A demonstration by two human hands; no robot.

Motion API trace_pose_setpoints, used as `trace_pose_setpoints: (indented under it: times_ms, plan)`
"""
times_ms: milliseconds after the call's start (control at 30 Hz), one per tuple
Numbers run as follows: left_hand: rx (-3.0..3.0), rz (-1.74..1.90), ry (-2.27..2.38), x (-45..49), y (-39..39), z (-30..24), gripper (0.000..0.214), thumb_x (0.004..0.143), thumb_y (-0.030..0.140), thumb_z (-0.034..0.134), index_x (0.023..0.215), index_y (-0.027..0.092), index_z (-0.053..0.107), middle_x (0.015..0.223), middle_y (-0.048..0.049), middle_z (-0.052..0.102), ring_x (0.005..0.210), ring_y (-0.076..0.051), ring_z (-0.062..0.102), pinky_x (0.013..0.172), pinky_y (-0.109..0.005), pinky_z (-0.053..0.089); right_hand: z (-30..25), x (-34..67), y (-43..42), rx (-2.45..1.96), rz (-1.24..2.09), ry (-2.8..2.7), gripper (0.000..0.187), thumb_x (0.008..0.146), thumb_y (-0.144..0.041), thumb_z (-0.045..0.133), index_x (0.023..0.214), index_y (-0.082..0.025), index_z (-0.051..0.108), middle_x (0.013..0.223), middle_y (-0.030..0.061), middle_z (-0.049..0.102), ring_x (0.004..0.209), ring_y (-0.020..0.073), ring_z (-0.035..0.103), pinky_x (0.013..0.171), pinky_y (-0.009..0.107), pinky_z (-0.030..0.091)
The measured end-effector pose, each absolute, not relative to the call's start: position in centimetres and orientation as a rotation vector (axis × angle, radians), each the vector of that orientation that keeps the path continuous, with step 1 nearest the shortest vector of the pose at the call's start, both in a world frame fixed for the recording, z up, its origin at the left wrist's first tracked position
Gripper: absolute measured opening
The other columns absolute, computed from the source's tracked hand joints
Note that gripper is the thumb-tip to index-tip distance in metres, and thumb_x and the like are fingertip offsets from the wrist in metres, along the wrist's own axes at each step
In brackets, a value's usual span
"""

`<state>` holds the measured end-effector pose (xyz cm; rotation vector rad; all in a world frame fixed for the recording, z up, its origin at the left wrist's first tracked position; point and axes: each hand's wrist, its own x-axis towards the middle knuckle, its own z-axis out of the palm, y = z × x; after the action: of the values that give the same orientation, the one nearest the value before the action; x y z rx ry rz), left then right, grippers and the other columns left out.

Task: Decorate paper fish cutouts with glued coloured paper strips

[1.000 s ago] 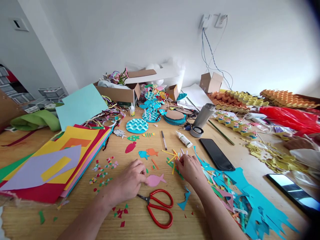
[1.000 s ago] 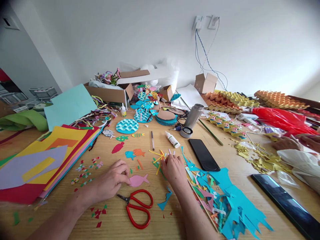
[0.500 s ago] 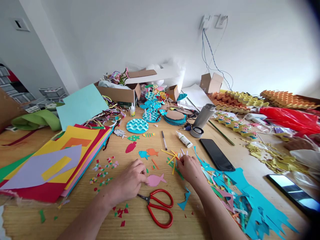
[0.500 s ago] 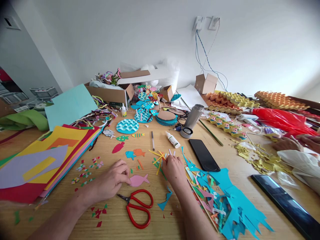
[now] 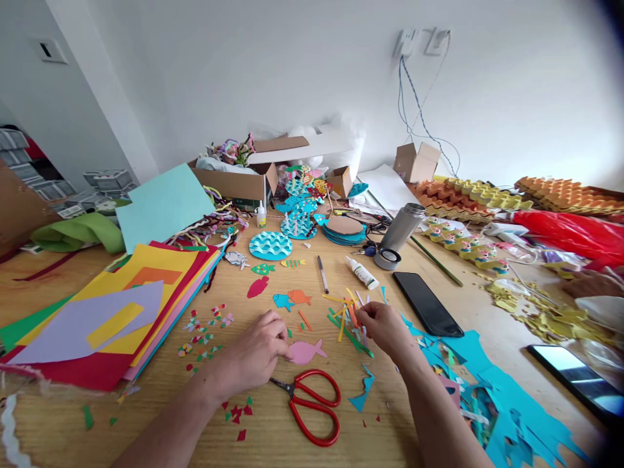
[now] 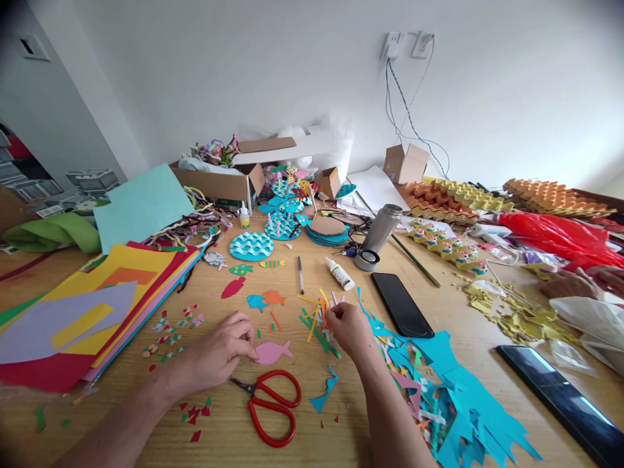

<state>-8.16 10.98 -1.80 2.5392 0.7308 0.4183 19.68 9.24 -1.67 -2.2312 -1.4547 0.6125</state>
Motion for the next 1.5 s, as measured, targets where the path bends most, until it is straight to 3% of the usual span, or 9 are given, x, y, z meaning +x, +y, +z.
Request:
trace_pose_setpoints:
  times_ms: [133, 300, 667, 800, 967, 1133, 1367, 1500]
  plan:
    - [2.551, 0.413, 0.726, -8.2, 10.9, -1.7, 0.043, 0.077, -0.005, 0.047, 0.091, 0.026, 0.072, 0.091, -0.003, 0.056, 0.1, -0.018, 0.046, 0.089, -0.031, 0.042, -1.1, 20.0, 9.0, -2.18, 0.811, -1.387, 0.018, 0.071, -0.023, 0.051, 0.054, -0.019, 0.055, 0.043, -0.001, 0.058, 0.042, 0.0111, 0.053, 0.043, 0.021, 0.033]
    - [2.564, 0.41, 0.735, -8.2, 11.0, -1.9, 0.041, 0.077, -0.004, 0.048, 0.091, 0.026, 0.072, 0.09, -0.0031, 0.056, 0.099, -0.018, 0.046, 0.088, -0.031, 0.043, -0.9, 20.3, 8.7, -2.11, 0.959, -1.356, 0.018, 0.072, -0.022, 0.048, 0.054, -0.019, 0.053, 0.052, 0.0003, 0.063, 0.041, 0.0086, 0.05, 0.041, 0.02, 0.032]
    - [2.56, 0.394, 0.726, -8.2, 11.0, -1.9, 0.039, 0.08, -0.001, 0.048, 0.093, 0.026, 0.072, 0.09, -0.0034, 0.056, 0.099, -0.018, 0.045, 0.088, -0.03, 0.042, -1.4, 21.3, 8.7, -2.048, 1.109, -1.399, 0.013, 0.065, -0.018, 0.054, 0.053, -0.02, 0.049, 0.05, -0.0006, 0.063, 0.039, 0.0088, 0.049, 0.04, 0.021, 0.032]
    - [2.556, 0.407, 0.723, -8.2, 10.9, -1.6, 0.043, 0.079, -0.003, 0.046, 0.095, 0.026, 0.072, 0.088, -0.0034, 0.056, 0.099, -0.018, 0.046, 0.088, -0.031, 0.043, -0.7, 21.6, 8.3, -1.975, 1.141, -1.409, 0.013, 0.066, -0.024, 0.057, 0.056, -0.02, 0.049, 0.052, -0.0008, 0.063, 0.04, 0.0086, 0.048, 0.042, 0.021, 0.032]
    - [2.524, 0.463, 0.725, -8.2, 11.1, -1.6, 0.04, 0.076, -0.005, 0.046, 0.09, 0.023, 0.072, 0.088, -0.0039, 0.059, 0.097, -0.018, 0.049, 0.086, -0.03, 0.044, 0.5, 20.5, 7.5, -1.678, 1.29, -1.332, 0.023, 0.071, -0.039, 0.061, 0.064, -0.02, 0.05, 0.056, -0.0013, 0.062, 0.039, 0.0058, 0.041, 0.039, 0.019, 0.023]
    - [2.507, 0.568, 0.842, -8.1, 11.5, -1.7, 0.045, 0.068, -0.009, 0.045, 0.093, 0.019, 0.071, 0.085, -0.0039, 0.063, 0.094, -0.019, 0.051, 0.084, -0.031, 0.045, 0.5, 16.1, 7.0, -1.51, 1.472, -1.319, 0.025, 0.073, -0.041, 0.061, 0.067, -0.018, 0.052, 0.056, -0.0016, 0.062, 0.037, 0.0042, 0.039, 0.036, 0.018, 0.021]
    - [2.388, 0.702, 0.981, -7.9, 11.6, -1.7, 0.038, 0.073, -0.004, 0.047, 0.099, 0.017, 0.066, 0.09, -0.0043, 0.065, 0.093, -0.017, 0.056, 0.08, -0.029, 0.049, -0.4, 13.7, 6.8, -1.514, 1.445, -1.329, 0.028, 0.073, -0.046, 0.059, 0.066, -0.019, 0.054, 0.054, -0.0016, 0.061, 0.036, 0.0062, 0.042, 0.033, 0.018, 0.026]
    - [2.422, 0.72, 0.972, -7.9, 11.7, -1.9, 0.036, 0.074, -0.004, 0.047, 0.096, 0.016, 0.066, 0.087, -0.0048, 0.065, 0.091, -0.018, 0.056, 0.079, -0.031, 0.049, 0.7, 16.8, 7.0, -1.571, 1.24, -1.21, 0.032, 0.071, -0.05, 0.065, 0.068, -0.019, 0.056, 0.059, 0.0015, 0.064, 0.039, 0.0075, 0.046, 0.035, 0.019, 0.03]
